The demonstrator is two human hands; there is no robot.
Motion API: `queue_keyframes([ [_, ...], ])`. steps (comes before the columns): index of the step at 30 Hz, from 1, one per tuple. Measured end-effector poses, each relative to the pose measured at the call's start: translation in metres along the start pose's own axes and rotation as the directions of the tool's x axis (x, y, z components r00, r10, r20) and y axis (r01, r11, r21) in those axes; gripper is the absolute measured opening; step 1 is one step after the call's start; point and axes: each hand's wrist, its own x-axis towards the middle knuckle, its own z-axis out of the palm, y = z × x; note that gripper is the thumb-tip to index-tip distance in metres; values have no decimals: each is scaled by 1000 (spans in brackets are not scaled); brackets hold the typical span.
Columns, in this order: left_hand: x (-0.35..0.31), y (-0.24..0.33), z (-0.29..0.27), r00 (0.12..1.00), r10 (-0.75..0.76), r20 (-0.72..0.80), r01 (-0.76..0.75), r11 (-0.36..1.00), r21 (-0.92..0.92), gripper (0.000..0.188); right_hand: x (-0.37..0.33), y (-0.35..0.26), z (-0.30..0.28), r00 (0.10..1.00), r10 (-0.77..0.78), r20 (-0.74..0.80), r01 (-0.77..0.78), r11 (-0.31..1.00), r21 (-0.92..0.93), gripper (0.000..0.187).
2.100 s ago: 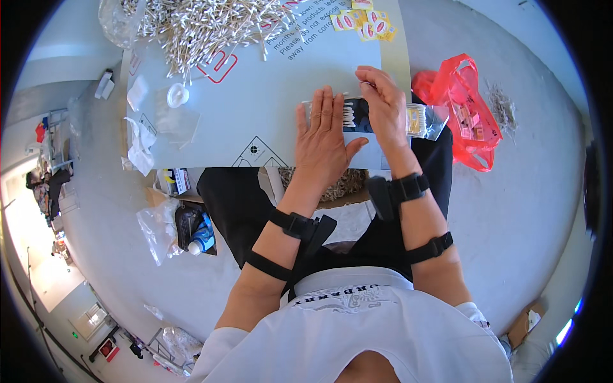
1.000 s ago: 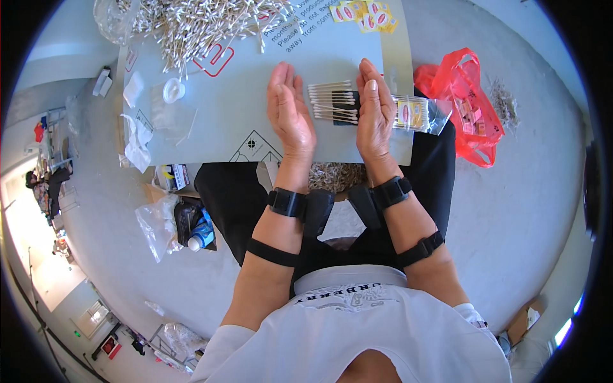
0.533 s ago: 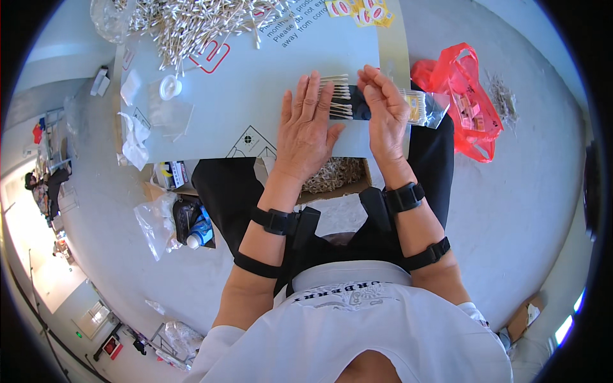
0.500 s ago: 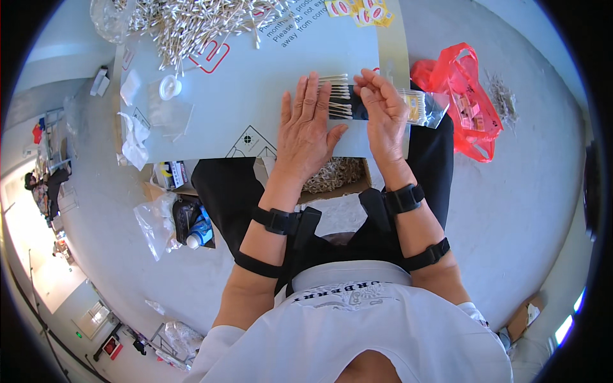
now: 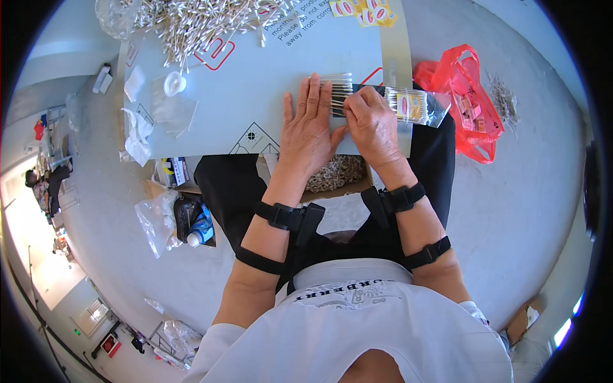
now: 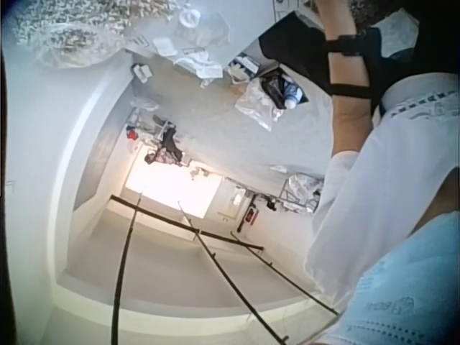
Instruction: Aligning cotton swabs and placing them into a small plastic bag.
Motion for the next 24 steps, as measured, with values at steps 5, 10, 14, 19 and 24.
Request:
queue_keyframes([
  [5,0,0,1,999,-15,32,16,1000,-15,83,-2,1,0,1000,30,-3,-30,1000,5,8],
  [10,0,0,2,999,-16,31,16,1000,-3,84,1,-1,-3,1000,-11,21,12,998,-64,5],
  [14,0,-1,3,1000,2,29,-2,1000,-6,85,5,-5,0,992,111,66,-107,993,-58,4],
  [19,2,-6,2,999,32,23,-32,999,-15,85,15,-5,-1,976,182,122,-166,977,-133,3],
  [24,1,-7,5,999,50,3,-50,999,15,86,11,4,-5,984,6,179,14,994,-112,6],
])
